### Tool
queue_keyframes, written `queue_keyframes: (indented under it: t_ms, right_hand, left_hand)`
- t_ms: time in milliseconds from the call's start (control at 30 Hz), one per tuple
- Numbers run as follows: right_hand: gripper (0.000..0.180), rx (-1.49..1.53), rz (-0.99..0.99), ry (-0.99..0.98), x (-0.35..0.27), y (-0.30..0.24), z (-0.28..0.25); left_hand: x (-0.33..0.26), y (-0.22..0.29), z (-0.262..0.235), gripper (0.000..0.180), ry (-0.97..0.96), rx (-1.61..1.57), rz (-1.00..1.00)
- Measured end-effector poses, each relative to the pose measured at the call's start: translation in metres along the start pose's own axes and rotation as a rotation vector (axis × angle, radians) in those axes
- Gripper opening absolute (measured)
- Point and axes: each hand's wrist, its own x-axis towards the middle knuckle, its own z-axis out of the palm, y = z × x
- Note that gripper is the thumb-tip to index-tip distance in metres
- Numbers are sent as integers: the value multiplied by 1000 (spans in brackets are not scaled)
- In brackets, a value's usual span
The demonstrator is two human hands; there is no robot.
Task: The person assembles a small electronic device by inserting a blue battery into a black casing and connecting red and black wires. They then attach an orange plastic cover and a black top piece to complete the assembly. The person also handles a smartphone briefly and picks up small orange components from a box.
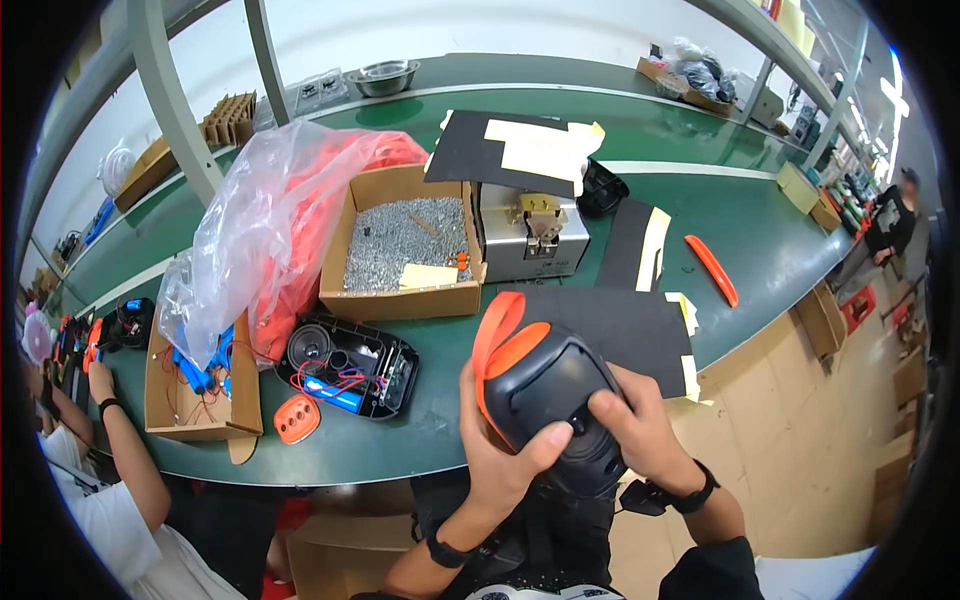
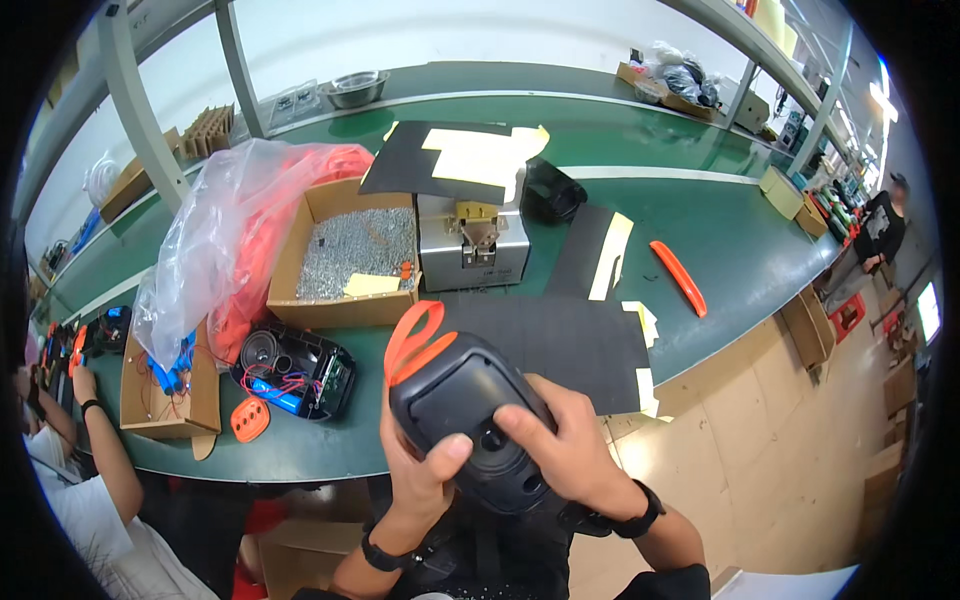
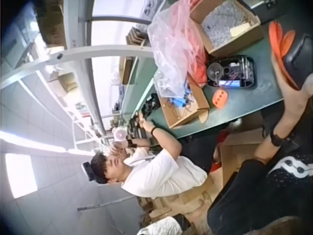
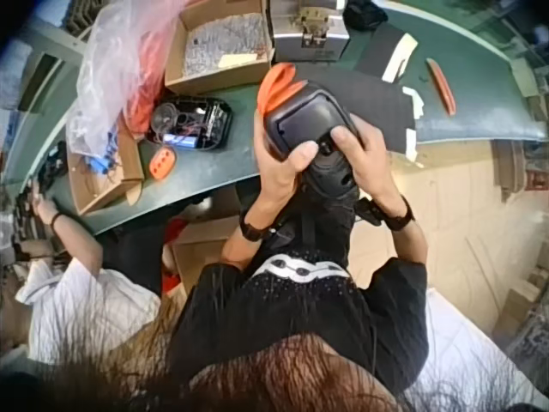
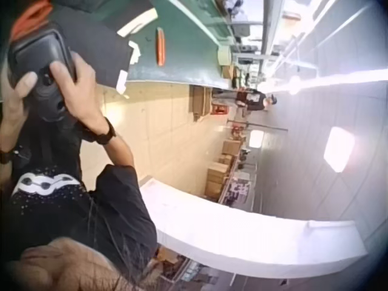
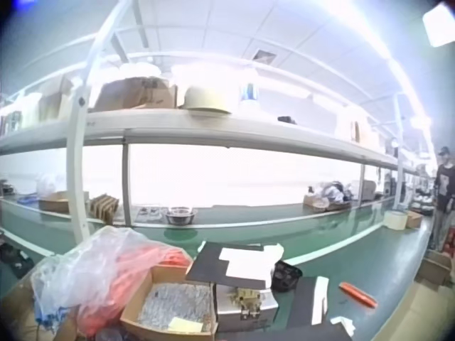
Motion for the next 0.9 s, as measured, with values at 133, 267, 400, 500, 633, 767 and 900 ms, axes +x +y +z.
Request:
queue_keyframes:
  t_ms: [133,267,400,500,633,767,900]
  right_hand:
    - [61,-50,-62,2,-5,-9,-1]
    - [73,190,45,-189,0,-21,-14]
    - [98,281,274,-335,0,-52,-9]
    - [110,229,32,-130,-12,-27,13]
    - [121,219,50,-144,-25,-31,25]
    - [111,548,180,-240,-30,-36,29]
    - [105,534,196,-304,-29,-30,24]
  left_hand:
    - [-7,11,1,87,-49,-36,-60]
    - [1,15,-4,80,-4,-190,-237]
    - [9,15,-25,93,-83,-255,-481]
    - [12,29,1,82,-69,-448,-530]
    - [6,34,5,88,-28,-448,-637]
    - [9,41,1,90,-46,-577,-799]
    - [12,39,-1,88,-50,-499,-772]
